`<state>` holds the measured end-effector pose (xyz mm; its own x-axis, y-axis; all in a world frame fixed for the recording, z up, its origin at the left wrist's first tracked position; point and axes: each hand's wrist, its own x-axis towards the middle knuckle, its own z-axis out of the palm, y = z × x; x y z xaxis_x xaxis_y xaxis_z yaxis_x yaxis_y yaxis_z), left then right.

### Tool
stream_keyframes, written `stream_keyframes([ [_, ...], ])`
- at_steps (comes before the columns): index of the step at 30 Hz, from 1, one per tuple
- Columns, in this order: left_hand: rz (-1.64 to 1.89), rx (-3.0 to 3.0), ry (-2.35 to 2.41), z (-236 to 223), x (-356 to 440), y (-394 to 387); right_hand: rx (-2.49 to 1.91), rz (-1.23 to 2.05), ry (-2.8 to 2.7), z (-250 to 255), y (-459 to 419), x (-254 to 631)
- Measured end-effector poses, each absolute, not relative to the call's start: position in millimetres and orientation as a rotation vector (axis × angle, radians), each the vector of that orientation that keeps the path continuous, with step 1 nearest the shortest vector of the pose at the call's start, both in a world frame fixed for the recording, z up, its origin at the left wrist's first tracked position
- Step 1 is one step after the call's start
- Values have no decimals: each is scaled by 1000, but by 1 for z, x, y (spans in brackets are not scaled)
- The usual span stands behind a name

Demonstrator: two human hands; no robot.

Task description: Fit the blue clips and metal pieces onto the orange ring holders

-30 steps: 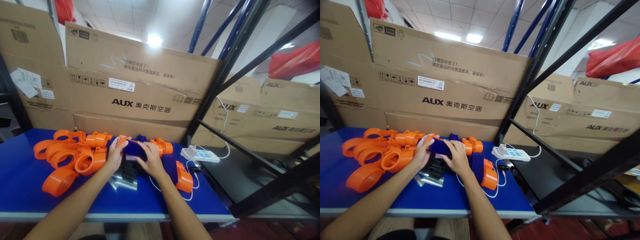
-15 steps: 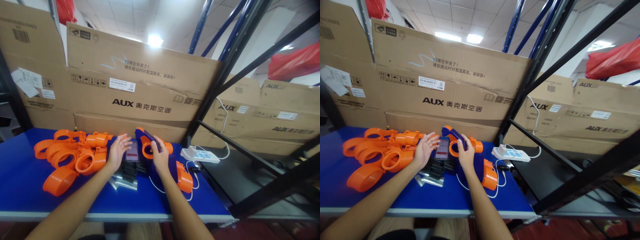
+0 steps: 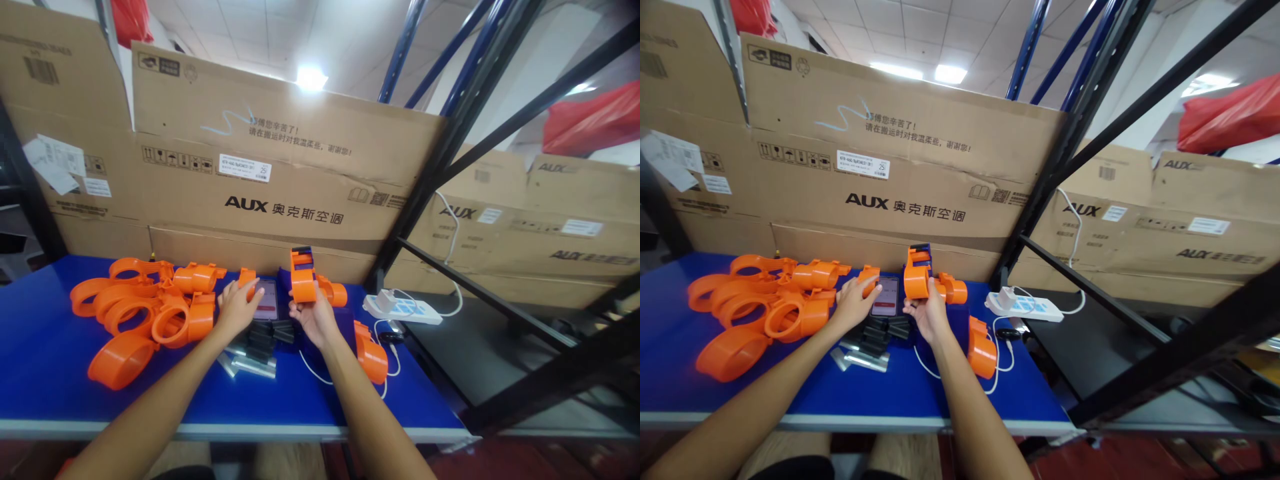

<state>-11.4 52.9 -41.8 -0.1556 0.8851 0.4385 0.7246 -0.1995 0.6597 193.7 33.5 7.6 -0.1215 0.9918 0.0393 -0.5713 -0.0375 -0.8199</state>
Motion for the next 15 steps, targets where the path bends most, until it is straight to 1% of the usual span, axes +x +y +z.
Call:
stream_keyframes([
  [2,1291,1887,1833,-45,-11,54,-674,1531,-869,9,34,192],
  [5,1396,1878,1684,-48,-9,58,-652,1534,-959,11,33,190],
  [10,1674,1832,1386,-47,-9,60,-669,1455,-1009,7,31,190],
  [15,1951,1727,1280,-31,-13,54,-746,1370,-1019,0,37,191],
])
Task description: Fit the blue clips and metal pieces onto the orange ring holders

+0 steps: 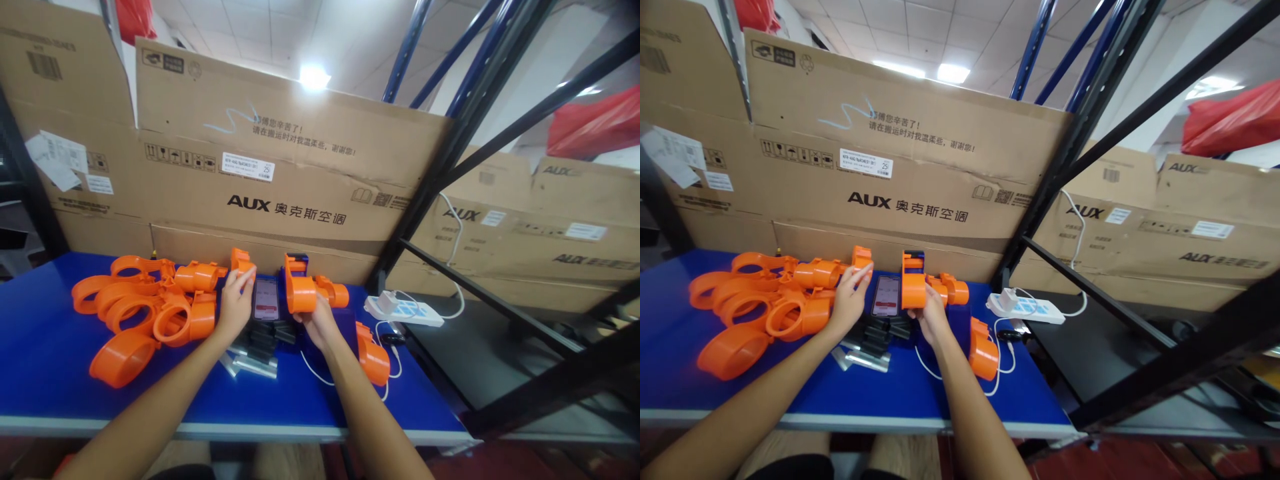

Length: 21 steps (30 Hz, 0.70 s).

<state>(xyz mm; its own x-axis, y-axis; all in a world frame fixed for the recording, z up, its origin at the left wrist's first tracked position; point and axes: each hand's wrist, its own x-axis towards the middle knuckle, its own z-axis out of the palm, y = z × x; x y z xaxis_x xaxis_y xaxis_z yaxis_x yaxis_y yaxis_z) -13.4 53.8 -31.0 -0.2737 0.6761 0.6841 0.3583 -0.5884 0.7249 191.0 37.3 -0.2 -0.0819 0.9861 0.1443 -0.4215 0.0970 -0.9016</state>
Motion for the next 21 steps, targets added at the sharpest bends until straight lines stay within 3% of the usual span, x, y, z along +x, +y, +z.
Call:
stream_keyframes([
  [5,2172,1588,1267,-12,-13,42,-893,1243,-1159,0,56,180],
  [10,2326,1508,1244,0,-14,37,-1112,1337,-1363,2,80,155],
  [21,2340,1624,1209,6,-10,26,-1304,1292,-1635,-10,114,83],
])
